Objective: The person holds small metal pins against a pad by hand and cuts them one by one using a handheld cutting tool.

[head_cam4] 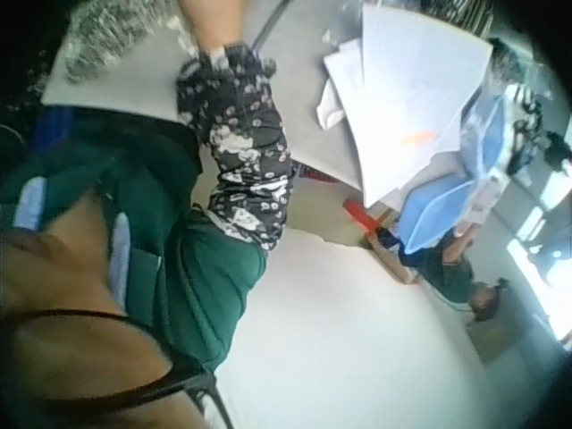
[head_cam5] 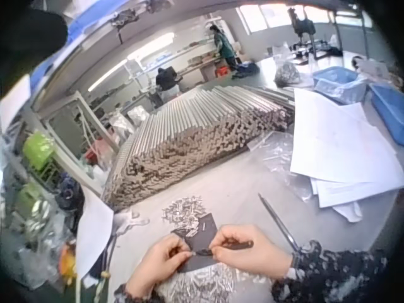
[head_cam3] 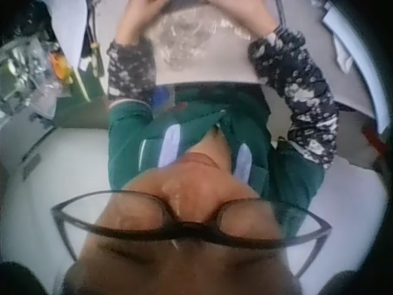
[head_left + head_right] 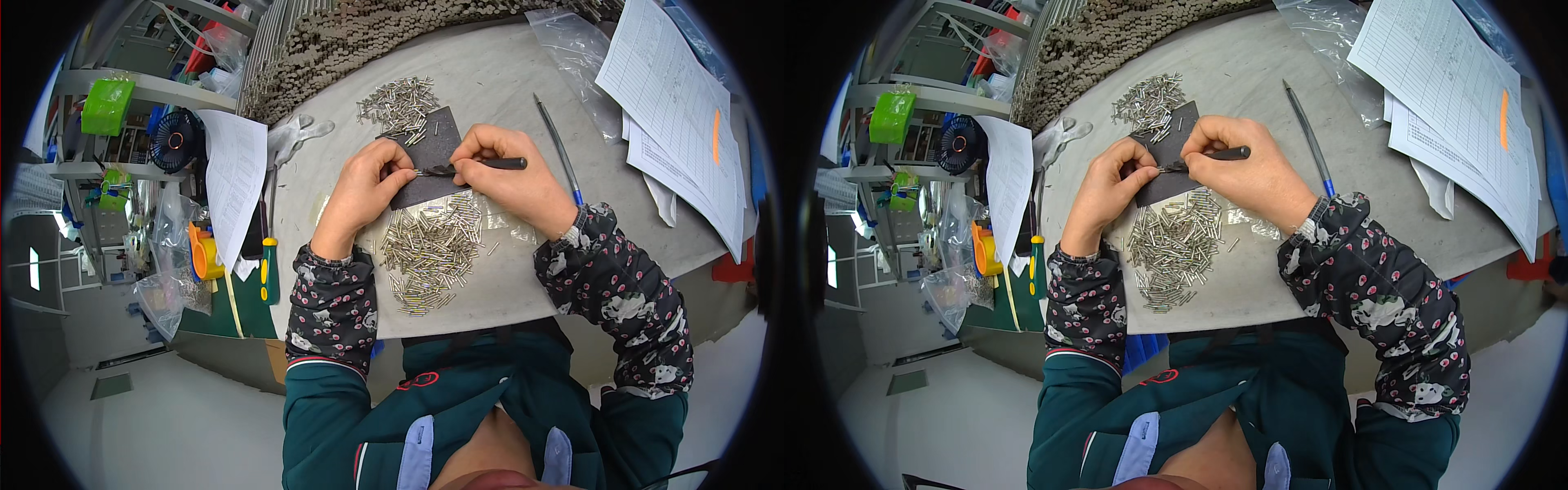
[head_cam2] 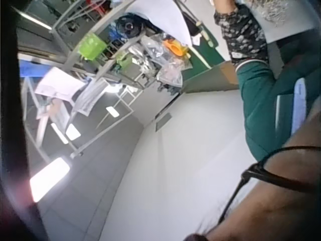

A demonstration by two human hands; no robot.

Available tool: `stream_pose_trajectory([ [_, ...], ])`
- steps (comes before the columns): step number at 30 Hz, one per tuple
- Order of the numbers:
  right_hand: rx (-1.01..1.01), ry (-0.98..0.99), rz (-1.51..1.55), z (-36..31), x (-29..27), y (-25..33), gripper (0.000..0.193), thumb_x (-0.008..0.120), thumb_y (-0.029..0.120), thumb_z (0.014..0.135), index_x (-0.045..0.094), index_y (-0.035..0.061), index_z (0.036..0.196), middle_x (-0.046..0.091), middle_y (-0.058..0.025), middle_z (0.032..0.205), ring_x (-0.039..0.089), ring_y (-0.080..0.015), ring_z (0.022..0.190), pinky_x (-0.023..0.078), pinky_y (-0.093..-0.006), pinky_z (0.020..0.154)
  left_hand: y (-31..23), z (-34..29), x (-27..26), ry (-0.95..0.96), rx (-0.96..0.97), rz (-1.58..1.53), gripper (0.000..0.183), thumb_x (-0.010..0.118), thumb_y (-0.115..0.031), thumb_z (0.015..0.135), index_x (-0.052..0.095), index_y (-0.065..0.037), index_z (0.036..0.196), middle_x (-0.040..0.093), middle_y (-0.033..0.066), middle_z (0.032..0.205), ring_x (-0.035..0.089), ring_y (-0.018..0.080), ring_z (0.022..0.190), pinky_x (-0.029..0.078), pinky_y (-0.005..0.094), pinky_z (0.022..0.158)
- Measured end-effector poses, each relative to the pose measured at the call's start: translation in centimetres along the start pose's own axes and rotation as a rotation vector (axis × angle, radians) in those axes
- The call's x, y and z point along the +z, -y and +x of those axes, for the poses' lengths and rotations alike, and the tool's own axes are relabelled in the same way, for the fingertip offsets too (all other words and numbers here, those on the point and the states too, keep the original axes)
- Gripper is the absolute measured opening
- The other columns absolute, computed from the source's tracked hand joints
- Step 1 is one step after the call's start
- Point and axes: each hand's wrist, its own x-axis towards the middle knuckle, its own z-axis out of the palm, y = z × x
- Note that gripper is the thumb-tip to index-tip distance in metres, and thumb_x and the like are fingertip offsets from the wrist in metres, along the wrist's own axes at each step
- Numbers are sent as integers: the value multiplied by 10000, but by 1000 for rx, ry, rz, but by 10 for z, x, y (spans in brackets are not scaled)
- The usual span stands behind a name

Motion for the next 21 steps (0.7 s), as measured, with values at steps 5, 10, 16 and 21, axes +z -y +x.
stream_pose_trajectory([
  [5, -49, 49, -9, 0, 0, -3, 94, 579, 70, 757, 571, -22, 771, 579, -15, 699, 532, -71, 700, 433, -222, 674, -1, 3, 0, 9, -40, -30, 103, 659, -17, 719, 569, 1, 767, 536, 53, 717, 484, 143, 613, 404, 272, 563],
  [10, -63, 61, -12, 1, -2, -5, 90, 570, 64, 754, 570, -24, 772, 581, -18, 701, 533, -69, 699, 435, -222, 661, 0, 3, 1, 21, -44, -52, 95, 654, -12, 723, 575, 1, 774, 532, 45, 722, 476, 132, 622, 405, 266, 572],
  [16, -4, 6, 53, -1, -6, 3, 97, 569, 69, 758, 578, -26, 771, 586, -22, 702, 537, -68, 687, 437, -223, 636, 2, 0, 4, -11, -25, -112, 76, 643, -25, 747, 591, -7, 799, 531, 33, 741, 467, 116, 618, 402, 248, 571],
  [21, -27, -5, 78, 0, -8, -1, 102, 570, 74, 762, 583, -27, 772, 593, -26, 702, 542, -72, 677, 441, -225, 632, 0, 3, 5, -45, 0, -68, 67, 634, -46, 766, 592, -7, 802, 525, 33, 731, 462, 108, 602, 400, 242, 561],
])
